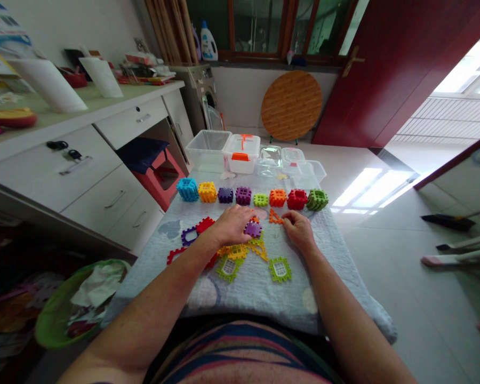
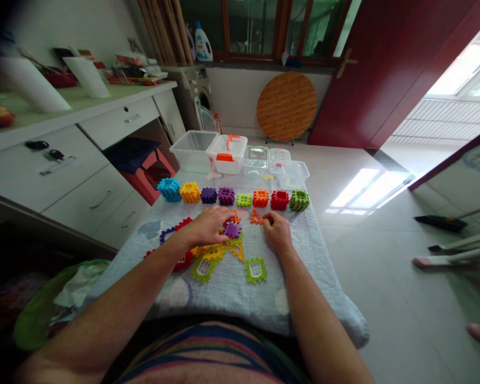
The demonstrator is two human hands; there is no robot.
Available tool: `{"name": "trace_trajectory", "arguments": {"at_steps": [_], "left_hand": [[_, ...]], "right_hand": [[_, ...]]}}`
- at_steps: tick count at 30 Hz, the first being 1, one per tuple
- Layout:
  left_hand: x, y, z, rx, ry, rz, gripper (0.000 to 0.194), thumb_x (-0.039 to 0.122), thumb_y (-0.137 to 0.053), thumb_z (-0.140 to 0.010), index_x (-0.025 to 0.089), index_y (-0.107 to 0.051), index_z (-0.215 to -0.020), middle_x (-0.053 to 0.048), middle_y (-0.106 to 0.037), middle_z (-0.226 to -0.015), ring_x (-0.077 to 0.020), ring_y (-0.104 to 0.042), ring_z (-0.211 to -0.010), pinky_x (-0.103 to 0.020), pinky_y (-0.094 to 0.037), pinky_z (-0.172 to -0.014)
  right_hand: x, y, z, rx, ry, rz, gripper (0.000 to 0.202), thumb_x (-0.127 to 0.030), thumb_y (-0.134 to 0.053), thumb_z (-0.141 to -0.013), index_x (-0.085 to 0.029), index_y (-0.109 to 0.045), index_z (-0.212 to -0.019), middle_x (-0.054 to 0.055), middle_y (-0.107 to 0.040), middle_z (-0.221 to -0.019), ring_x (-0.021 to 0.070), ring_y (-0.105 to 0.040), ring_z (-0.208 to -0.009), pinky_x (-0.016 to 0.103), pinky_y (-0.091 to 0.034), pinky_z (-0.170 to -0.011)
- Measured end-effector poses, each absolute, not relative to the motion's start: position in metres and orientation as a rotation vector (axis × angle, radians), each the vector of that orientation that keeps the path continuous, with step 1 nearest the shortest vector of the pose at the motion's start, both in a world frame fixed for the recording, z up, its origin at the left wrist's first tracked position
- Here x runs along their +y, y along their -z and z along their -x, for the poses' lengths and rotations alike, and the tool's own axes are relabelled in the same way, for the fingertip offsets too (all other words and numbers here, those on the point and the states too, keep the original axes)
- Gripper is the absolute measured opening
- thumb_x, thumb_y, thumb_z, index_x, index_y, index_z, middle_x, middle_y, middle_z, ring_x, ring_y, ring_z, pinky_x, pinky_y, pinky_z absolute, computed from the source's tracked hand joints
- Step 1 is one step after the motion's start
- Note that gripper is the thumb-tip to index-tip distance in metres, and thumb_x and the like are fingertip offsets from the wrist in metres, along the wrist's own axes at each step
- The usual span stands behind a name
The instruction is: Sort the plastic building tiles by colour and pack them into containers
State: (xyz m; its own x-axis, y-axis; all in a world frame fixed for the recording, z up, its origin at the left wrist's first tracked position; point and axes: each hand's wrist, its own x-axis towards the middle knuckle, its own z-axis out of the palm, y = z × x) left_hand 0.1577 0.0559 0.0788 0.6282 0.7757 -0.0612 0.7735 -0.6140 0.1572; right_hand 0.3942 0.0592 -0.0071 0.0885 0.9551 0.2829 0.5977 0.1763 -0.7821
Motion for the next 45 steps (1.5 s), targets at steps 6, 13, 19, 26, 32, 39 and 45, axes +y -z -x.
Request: {"name": "trace_trajectory", "arguments": {"at_steps": [6, 13, 19, 26, 32, 39, 45], "left_hand": [[0.062, -0.069, -0.172, 1.191, 0.099, -2.651, 0.044, 0.030, -0.063, -0.077, 0.020, -0.057, -0.120, -0.010, -0.059, -0.130, -0.0268, -0.054, -0.117, -0.037, -0.040, -0.101], [0.068, -0.065, -0.178, 1.197, 0.207, -2.620, 0.036, 0.032, -0.067, -0.068, 0.019, -0.060, -0.101, -0.009, -0.062, -0.115, -0.0269, -0.056, -0.107, -0.036, -0.044, -0.094], [0.061, -0.070, -0.180, 1.214, 0.105, -2.618, 0.042, 0.035, -0.069, -0.064, 0.022, -0.056, -0.102, -0.006, -0.062, -0.110, -0.0270, -0.057, -0.101, -0.037, -0.046, -0.087], [0.077, -0.099, -0.122, 1.290, -0.280, -2.441, 0.043, 0.029, -0.067, -0.066, 0.019, -0.055, -0.106, -0.007, -0.060, -0.109, -0.0219, -0.058, -0.099, -0.032, -0.046, -0.089], [0.082, -0.096, -0.091, 1.332, -0.207, -2.431, 0.042, 0.025, -0.067, -0.066, 0.018, -0.056, -0.105, -0.007, -0.057, -0.106, -0.0211, -0.057, -0.098, -0.031, -0.047, -0.089], [0.069, -0.079, -0.111, 1.318, 0.016, -2.526, 0.043, 0.024, -0.070, -0.067, 0.016, -0.058, -0.108, -0.010, -0.062, -0.111, -0.0239, -0.058, -0.103, -0.033, -0.046, -0.092], [0.069, -0.076, -0.111, 1.311, 0.151, -2.583, 0.057, 0.026, -0.068, -0.069, 0.016, -0.056, -0.123, -0.012, -0.063, -0.120, -0.0288, -0.057, -0.111, -0.037, -0.045, -0.096]], "right_hand": [[0.060, 0.007, -0.395, -1.613, -0.531, 1.519, 0.021, -0.028, -0.049, -0.073, -0.019, -0.068, -0.073, 0.000, -0.059, -0.060, 0.0149, -0.050, -0.057, 0.026, -0.038, -0.060], [0.061, 0.007, -0.395, -1.611, -0.520, 1.522, 0.022, -0.029, -0.049, -0.073, -0.019, -0.069, -0.074, 0.000, -0.060, -0.060, 0.0147, -0.050, -0.056, 0.026, -0.039, -0.059], [0.060, 0.007, -0.395, -1.616, -0.514, 1.519, 0.021, -0.027, -0.049, -0.073, -0.019, -0.069, -0.074, 0.000, -0.060, -0.060, 0.0148, -0.051, -0.056, 0.026, -0.039, -0.059], [0.059, 0.005, -0.395, -1.626, -0.532, 1.526, 0.020, -0.028, -0.049, -0.073, -0.019, -0.068, -0.074, 0.000, -0.060, -0.060, 0.0149, -0.051, -0.057, 0.026, -0.039, -0.060], [0.058, 0.006, -0.395, -1.629, -0.522, 1.528, 0.020, -0.029, -0.050, -0.073, -0.018, -0.067, -0.075, -0.001, -0.059, -0.059, 0.0147, -0.050, -0.056, 0.026, -0.038, -0.059], [0.058, 0.006, -0.394, -1.615, -0.529, 1.528, 0.020, -0.030, -0.050, -0.073, -0.019, -0.067, -0.075, -0.001, -0.059, -0.059, 0.0149, -0.049, -0.056, 0.026, -0.038, -0.058], [0.059, 0.006, -0.395, -1.621, -0.520, 1.517, 0.019, -0.029, -0.050, -0.073, -0.019, -0.067, -0.073, -0.002, -0.056, -0.057, 0.0147, -0.049, -0.056, 0.026, -0.038, -0.058]]}}
